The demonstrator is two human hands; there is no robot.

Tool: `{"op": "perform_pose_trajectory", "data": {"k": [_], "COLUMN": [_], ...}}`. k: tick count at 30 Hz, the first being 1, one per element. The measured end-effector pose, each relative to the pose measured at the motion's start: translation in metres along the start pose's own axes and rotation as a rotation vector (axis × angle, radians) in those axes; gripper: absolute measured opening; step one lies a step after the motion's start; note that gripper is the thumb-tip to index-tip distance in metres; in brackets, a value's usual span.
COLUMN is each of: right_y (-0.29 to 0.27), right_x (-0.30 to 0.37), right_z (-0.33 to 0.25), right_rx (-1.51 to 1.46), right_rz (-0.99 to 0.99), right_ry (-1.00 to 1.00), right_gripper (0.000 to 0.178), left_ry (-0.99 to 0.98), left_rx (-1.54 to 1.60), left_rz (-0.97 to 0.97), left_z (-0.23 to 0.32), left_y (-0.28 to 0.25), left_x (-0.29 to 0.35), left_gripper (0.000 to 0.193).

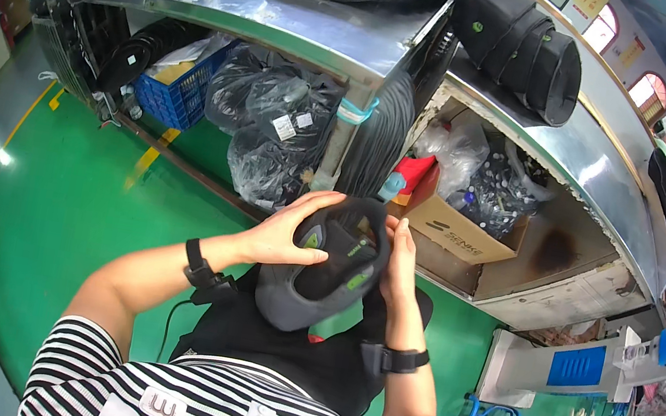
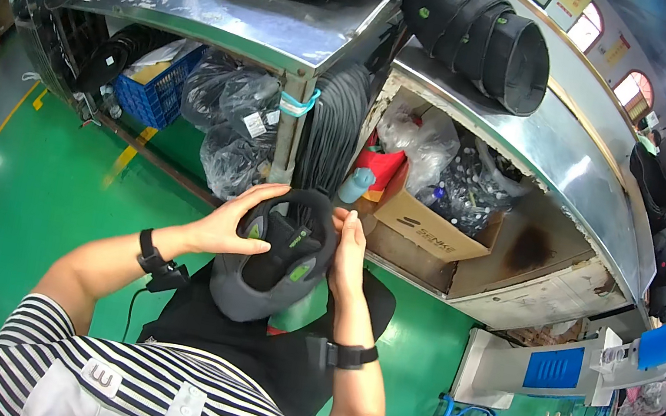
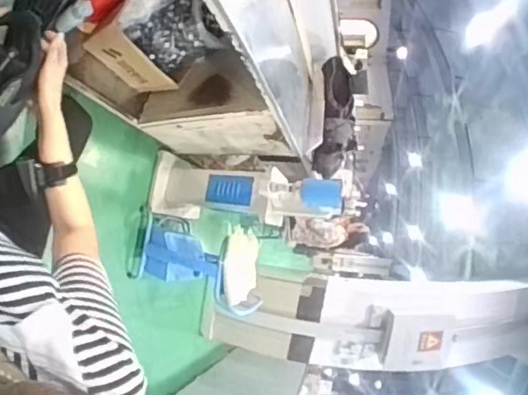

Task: Insert and thread laces into a new shoe.

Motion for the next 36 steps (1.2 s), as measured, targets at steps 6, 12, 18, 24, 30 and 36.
{"op": "perform_pose_trajectory", "data": {"k": [6,12,18,24,30,36], "right_y": [0.053,0.056,0.103,0.073,0.024,-0.158], "right_x": [0.057,-0.009,-0.074,-0.003,0.142,0.164], "right_z": [0.085,0.026,-0.058,-0.057,0.011,-0.008], "right_rx": [1.006,0.925,0.767,0.348,0.354,-0.497], "right_rz": [-0.022,0.007,0.163,-0.179,-0.705,0.332], "right_ry": [-0.505,-0.688,-0.981,-0.512,0.438,0.305], "right_gripper": [0.059,0.040,0.016,0.006,0.011,0.017], "left_ry": [-0.426,-0.565,-0.530,-0.251,0.161,-0.293], "left_rx": [0.037,0.297,0.132,0.375,1.362,1.514], "left_rz": [0.151,-0.010,-0.013,0.102,-0.264,1.072], "left_z": [-0.141,-0.155,-0.153,-0.063,0.019,-0.164], "left_y": [0.033,0.031,0.033,-0.011,-0.075,-0.225], "left_x": [0.015,0.012,-0.004,0.001,-0.009,0.178], "left_gripper": [0.075,0.082,0.078,0.054,0.047,0.019]}}
Point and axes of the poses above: each hand's wrist, its own x-axis away from the middle knuckle, its own y-axis out of the palm, z = x × y, the point moved 4 cm from there along -x, towards the middle knuckle, and after that the axes turned 11 degrees about -y, right-handed, at the moved point
